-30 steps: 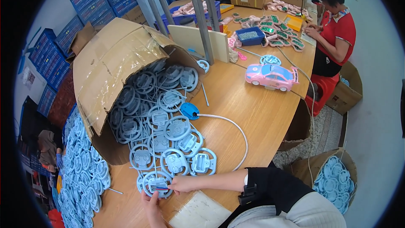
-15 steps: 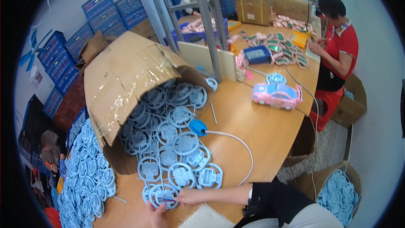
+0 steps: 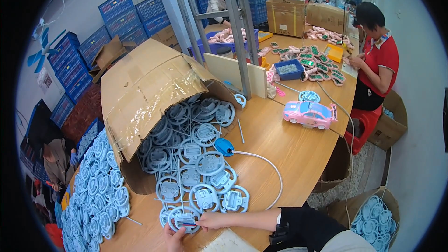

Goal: Trimming and processing small blue plastic rings at a manufacturing workstation using scissors.

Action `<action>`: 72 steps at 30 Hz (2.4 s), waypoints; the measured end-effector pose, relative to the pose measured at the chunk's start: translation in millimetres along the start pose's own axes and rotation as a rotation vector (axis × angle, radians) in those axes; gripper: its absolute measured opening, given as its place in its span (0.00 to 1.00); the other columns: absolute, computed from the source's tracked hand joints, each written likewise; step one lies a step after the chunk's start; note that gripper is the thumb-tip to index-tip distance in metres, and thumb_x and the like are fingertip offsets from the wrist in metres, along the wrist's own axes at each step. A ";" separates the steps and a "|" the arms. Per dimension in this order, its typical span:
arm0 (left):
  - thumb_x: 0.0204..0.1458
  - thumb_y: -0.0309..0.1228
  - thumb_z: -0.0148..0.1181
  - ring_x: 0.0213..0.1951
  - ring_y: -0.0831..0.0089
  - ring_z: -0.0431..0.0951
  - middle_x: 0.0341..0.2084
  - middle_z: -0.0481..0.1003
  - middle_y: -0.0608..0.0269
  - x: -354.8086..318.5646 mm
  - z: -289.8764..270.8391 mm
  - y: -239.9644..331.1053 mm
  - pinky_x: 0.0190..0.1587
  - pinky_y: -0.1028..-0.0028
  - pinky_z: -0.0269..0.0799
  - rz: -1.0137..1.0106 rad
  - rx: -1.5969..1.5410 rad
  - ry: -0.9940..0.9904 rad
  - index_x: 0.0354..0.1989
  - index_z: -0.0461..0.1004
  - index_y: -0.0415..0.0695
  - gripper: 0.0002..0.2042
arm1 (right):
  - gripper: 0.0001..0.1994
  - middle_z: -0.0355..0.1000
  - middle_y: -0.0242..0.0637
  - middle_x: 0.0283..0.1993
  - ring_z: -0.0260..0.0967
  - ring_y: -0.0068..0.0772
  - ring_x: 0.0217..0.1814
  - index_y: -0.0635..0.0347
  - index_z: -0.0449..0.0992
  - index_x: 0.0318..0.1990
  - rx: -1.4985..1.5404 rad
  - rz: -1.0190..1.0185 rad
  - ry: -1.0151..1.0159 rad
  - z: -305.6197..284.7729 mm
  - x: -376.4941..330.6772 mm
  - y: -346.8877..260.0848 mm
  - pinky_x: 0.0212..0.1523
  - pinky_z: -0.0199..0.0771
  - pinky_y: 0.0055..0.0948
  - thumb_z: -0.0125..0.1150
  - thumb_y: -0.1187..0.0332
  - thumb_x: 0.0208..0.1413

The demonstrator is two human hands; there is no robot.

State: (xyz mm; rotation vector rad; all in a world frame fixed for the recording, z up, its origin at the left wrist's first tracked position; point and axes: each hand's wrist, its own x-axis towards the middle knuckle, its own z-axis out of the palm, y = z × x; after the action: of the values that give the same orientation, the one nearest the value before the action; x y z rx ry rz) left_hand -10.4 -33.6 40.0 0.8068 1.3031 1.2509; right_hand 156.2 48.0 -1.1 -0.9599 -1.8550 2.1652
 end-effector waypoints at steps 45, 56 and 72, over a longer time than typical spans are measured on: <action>0.35 0.16 0.55 0.42 0.56 0.68 0.40 0.64 0.45 32.8 -42.6 -33.8 0.44 0.57 0.65 0.245 -0.059 -0.256 0.48 0.52 0.36 0.28 | 0.22 0.53 0.29 0.07 0.44 0.20 0.06 0.62 0.66 0.14 0.019 -0.036 0.006 7.5 11.9 2.8 0.07 0.41 0.23 0.41 0.55 0.52; 0.34 0.17 0.57 0.42 0.61 0.68 0.40 0.65 0.52 34.5 -23.0 -40.7 0.44 0.63 0.66 0.207 -0.029 -0.239 0.48 0.55 0.37 0.28 | 0.24 0.54 0.30 0.07 0.46 0.22 0.04 0.63 0.67 0.14 -0.065 0.010 -0.006 -0.5 2.1 7.8 0.05 0.47 0.24 0.39 0.54 0.52; 0.33 0.17 0.60 0.39 0.75 0.68 0.37 0.67 0.63 13.7 -14.7 -9.7 0.42 0.75 0.65 0.073 0.040 -0.034 0.46 0.57 0.40 0.28 | 0.21 0.66 0.36 0.15 0.63 0.29 0.18 0.62 0.71 0.16 -0.148 -0.023 0.060 0.4 -3.9 -11.0 0.23 0.62 0.28 0.42 0.56 0.51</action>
State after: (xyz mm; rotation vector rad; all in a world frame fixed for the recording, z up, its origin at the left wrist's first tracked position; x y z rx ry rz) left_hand -24.8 -25.5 25.0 0.9071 1.2848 1.2668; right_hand 155.8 48.4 10.6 -1.0136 -2.0100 1.9867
